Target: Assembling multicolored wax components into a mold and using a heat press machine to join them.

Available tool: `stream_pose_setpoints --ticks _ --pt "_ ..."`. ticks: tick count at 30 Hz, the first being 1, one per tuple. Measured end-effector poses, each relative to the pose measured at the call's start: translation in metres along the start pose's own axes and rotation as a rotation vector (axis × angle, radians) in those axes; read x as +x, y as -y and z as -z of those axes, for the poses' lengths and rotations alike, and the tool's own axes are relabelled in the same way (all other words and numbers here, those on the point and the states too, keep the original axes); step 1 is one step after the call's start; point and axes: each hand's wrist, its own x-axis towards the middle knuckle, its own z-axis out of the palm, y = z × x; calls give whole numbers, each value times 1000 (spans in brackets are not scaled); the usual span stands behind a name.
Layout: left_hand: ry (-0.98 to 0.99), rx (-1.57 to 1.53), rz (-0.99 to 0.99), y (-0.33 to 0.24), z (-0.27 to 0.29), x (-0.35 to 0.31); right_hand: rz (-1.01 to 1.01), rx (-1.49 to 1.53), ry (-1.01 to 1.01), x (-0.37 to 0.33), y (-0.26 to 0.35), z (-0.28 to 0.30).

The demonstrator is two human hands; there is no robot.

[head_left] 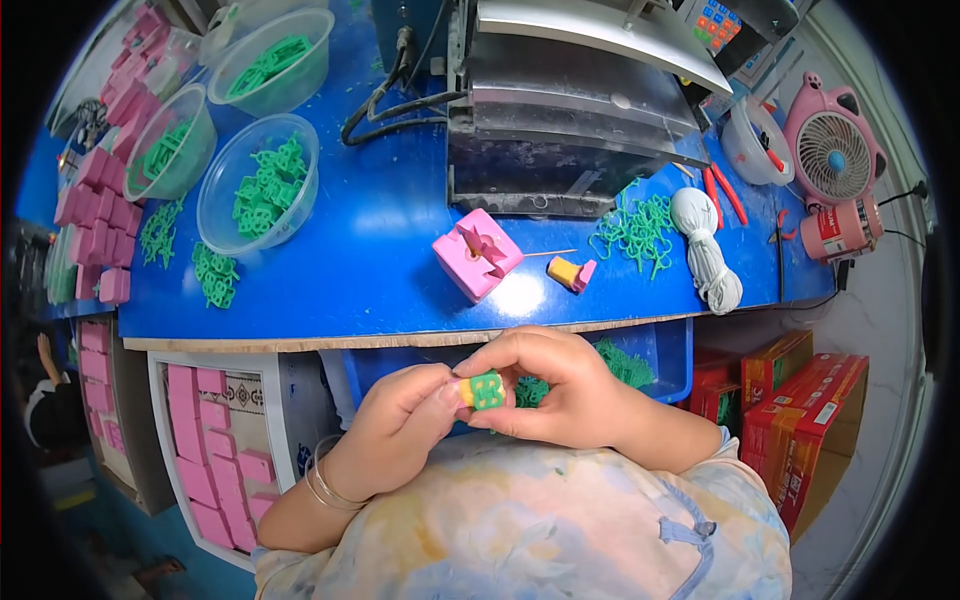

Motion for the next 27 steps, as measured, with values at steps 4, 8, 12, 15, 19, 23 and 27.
stream_pose_setpoints --ticks 4,8,12,15,19,23,27 --pt "-15 -9 -27 1 -6 1 42 59 -31 0 -1 -4" --pt "6 6 -65 7 -7 1 69 -122 11 -1 5 0" --pt "15 -18 -98 14 -8 1 139 -169 11 0 6 -1" --pt "1 60 -110 3 -9 1 172 -170 7 0 4 -1" --pt "-46 -6 -39 3 -10 -1 340 -215 6 2 -1 0" --pt "-37 -361 195 2 -11 2 408 -304 44 4 -4 0" --pt "-12 -629 347 3 -9 7 326 -306 65 3 -1 -1"
